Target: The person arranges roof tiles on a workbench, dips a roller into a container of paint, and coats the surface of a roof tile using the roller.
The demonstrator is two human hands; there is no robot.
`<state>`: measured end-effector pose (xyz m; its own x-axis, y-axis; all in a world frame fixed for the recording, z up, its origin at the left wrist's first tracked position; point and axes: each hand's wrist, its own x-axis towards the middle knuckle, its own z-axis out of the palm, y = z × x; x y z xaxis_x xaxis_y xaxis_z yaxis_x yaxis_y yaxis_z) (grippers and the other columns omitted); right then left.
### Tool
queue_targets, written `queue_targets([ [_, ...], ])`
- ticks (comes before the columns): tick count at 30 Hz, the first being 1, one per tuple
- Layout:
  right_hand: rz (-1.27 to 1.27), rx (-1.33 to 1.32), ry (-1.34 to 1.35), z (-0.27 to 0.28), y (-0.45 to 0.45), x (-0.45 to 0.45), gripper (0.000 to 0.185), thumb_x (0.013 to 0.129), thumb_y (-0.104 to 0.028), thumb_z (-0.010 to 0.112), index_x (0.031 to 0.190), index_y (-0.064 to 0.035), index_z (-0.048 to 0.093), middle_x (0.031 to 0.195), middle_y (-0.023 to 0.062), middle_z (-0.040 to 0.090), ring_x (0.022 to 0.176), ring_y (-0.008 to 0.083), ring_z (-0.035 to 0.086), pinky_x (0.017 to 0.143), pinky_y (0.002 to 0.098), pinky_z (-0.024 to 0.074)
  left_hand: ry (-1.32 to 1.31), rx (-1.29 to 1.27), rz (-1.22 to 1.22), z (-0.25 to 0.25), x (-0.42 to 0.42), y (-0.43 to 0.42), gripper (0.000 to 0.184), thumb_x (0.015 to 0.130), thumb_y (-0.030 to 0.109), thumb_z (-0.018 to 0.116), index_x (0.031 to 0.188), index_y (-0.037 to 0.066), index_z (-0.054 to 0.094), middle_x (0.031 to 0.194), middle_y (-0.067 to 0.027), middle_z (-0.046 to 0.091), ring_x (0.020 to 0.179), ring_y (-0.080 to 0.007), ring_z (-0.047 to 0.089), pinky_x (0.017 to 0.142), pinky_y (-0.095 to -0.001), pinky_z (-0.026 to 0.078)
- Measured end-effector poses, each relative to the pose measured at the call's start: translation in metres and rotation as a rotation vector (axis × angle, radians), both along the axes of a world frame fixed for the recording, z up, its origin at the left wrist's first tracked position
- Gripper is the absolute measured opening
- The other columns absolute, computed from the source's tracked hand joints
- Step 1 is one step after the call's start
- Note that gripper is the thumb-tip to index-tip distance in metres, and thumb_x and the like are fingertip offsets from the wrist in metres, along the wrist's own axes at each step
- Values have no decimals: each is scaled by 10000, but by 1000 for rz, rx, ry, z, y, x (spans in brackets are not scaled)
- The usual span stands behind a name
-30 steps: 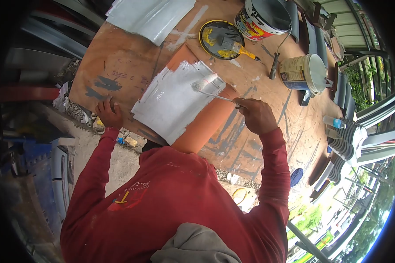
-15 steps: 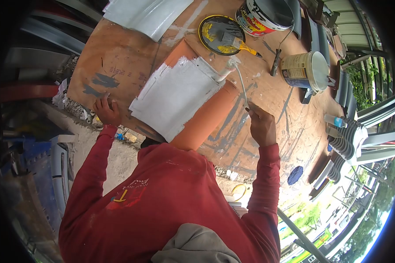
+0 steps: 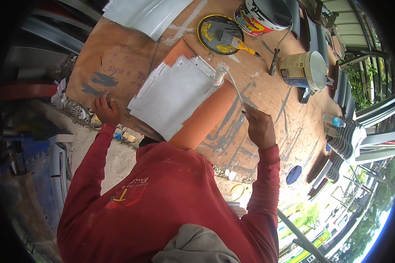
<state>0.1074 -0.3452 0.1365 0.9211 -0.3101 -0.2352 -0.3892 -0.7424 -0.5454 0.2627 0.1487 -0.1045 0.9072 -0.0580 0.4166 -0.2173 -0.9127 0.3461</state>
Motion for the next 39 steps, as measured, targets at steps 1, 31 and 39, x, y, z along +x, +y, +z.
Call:
queue_targets([
  [1, 66, -7, -105, -15, -1, 3, 328, 986, -34, 620, 1301, 1, 706, 982, 187, 723, 860, 212, 663, 767, 328, 533, -6, 12, 10, -1, 1, -2, 396, 898, 214, 638, 1263, 60, 648, 1360, -156, 597, 1202, -406, 509, 1048, -529, 407],
  [31, -164, 153, 383, 13, -24, 35, 332, 1037, -174, 531, 1260, -23, 724, 690, 66, 623, 496, 140, 578, 427, 326, 525, 1, -7, 1, 0, 2, -2, 405, 889, 213, 647, 1269, 71, 650, 1334, -163, 595, 1197, -405, 501, 1049, -529, 405],
  [39, 95, -12, 391, 23, 3, 72, 298, 999, -123, 537, 1200, -41, 740, 815, 180, 707, 547, 261, 680, 457, 382, 544, 11, -4, 12, -3, 2, -3, 406, 888, 233, 643, 1260, 69, 653, 1300, -167, 597, 1180, -408, 502, 1039, -530, 407],
])
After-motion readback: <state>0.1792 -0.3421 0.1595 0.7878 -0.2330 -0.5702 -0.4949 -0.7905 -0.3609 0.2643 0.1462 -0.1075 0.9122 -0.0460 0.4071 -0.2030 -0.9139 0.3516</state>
